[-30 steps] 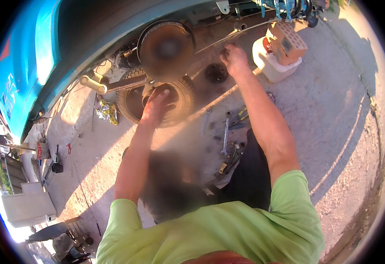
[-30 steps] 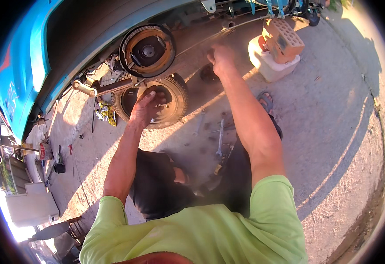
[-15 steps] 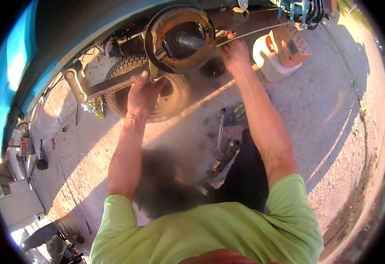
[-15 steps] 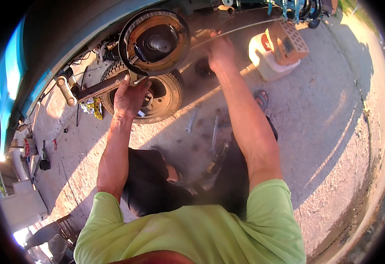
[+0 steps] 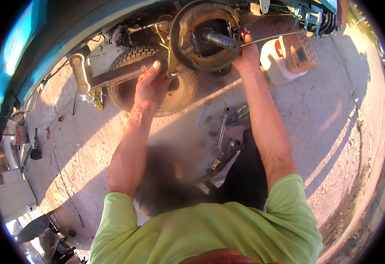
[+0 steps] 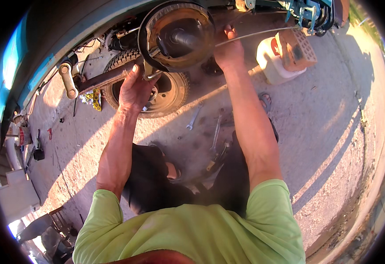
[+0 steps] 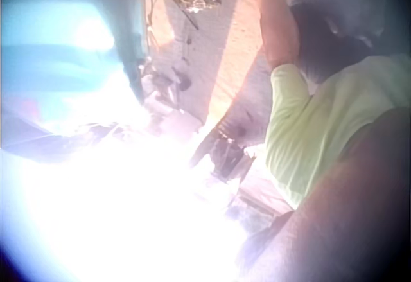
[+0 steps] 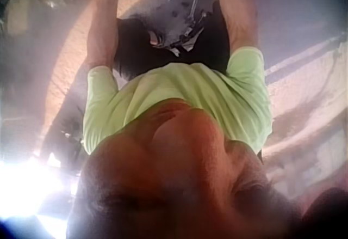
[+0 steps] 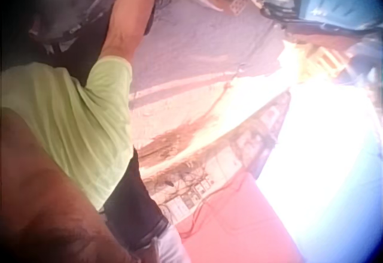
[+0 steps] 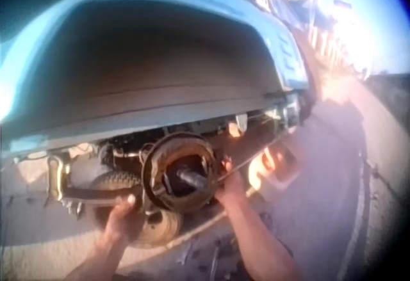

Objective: The person disassembles and reassembles parts of a vehicle axle by hand while sitting on the ground, handling a leaf spring, brake components, and various fasteners.

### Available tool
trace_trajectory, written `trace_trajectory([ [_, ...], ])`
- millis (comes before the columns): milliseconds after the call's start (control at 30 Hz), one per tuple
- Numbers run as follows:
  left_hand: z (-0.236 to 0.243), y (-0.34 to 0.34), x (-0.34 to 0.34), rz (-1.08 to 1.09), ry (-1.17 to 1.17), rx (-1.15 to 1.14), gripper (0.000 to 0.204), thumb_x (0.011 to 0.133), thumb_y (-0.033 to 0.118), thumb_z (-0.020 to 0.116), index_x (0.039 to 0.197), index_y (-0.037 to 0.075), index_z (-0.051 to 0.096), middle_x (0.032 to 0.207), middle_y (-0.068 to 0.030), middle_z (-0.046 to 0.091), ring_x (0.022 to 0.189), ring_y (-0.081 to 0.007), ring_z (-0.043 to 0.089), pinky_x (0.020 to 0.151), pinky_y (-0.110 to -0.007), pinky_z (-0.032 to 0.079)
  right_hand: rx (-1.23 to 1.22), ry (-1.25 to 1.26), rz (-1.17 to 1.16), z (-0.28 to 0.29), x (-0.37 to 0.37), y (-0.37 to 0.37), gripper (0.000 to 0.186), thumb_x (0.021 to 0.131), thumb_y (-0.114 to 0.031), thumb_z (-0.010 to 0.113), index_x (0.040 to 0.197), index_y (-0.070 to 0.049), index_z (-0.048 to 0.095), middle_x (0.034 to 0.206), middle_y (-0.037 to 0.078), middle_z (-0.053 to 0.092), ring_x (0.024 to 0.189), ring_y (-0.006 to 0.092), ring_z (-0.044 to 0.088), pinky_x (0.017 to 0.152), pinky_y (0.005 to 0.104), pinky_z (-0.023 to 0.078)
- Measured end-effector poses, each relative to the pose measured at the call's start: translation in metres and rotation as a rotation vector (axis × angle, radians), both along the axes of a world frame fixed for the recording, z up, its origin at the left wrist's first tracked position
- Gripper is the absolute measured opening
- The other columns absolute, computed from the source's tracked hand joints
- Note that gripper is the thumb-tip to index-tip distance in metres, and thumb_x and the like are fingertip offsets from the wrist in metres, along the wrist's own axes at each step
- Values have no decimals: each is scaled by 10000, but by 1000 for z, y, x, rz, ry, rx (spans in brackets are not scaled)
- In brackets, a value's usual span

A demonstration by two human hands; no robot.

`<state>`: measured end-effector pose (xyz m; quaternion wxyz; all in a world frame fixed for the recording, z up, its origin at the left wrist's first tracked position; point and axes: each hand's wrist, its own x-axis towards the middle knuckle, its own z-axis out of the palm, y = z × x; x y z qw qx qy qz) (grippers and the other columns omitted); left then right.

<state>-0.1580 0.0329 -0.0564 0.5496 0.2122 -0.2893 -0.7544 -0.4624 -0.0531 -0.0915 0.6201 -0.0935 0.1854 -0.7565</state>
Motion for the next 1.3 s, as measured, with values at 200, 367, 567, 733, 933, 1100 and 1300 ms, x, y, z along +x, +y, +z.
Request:
trace_trajectory([
  [200, -4, -4, -5, 30, 55, -5, 404, 956, 265, 674, 1304, 73, 598, 1337, -83, 632, 1266, -257, 561, 1140, -497, 364, 29, 464, -140, -35, -17, -22, 299, 1087, -304, 399, 1104, -112, 628, 1069, 31, 668, 1025, 234, 620, 947, 451, 528],
  [367, 6, -1, -11, 7, 81, -25, 393, 964, 259, 668, 1299, 65, 597, 1320, -82, 636, 1260, -254, 560, 1147, -486, 372, 47, 536, -211, -41, -16, -29, 200, 1061, -267, 491, 1070, -127, 634, 993, 10, 663, 975, 199, 624, 908, 432, 537],
  [567, 10, 1, -16, -4, 103, -15, 380, 974, 259, 656, 1291, 56, 597, 1319, -89, 632, 1253, -256, 559, 1154, -487, 371, 74, 357, -166, -20, -6, -21, 106, 1015, -232, 594, 1045, -139, 635, 944, -7, 656, 929, 189, 626, 894, 433, 537],
  [733, 11, 2, -19, -4, 101, -19, 381, 983, 256, 641, 1300, 50, 591, 1324, -97, 628, 1272, -271, 545, 1153, -491, 374, 224, -4, -111, 28, 15, 5, 102, 1001, -235, 621, 1042, -143, 634, 937, -10, 653, 925, 192, 624, 888, 442, 534],
  [933, 8, 1, -20, -19, 111, -9, 397, 986, 268, 631, 1319, 59, 580, 1331, -95, 625, 1284, -275, 539, 1159, -497, 361, 159, 347, -173, 8, 8, -8, 176, 1021, -251, 583, 1147, -129, 583, 1008, 22, 632, 982, 195, 603, 925, 417, 517],
  [1100, 6, 4, -11, 26, 85, 36, 389, 961, 264, 664, 1285, 59, 593, 1313, -99, 635, 1268, -273, 550, 1156, -500, 350, 116, 2, 26, -3, 9, -19, 192, 1014, -230, 587, 1168, -118, 568, 964, 43, 605, 973, 203, 604, 969, 388, 509],
  [1300, 20, 7, -23, 42, 101, 55, 375, 951, 250, 670, 1241, 20, 612, 1284, -115, 638, 1248, -276, 556, 1163, -522, 340, 89, -10, 187, 13, 0, -4, 188, 1026, -272, 551, 1088, -103, 605, 1074, 75, 664, 1072, 251, 630, 1009, 469, 500],
])
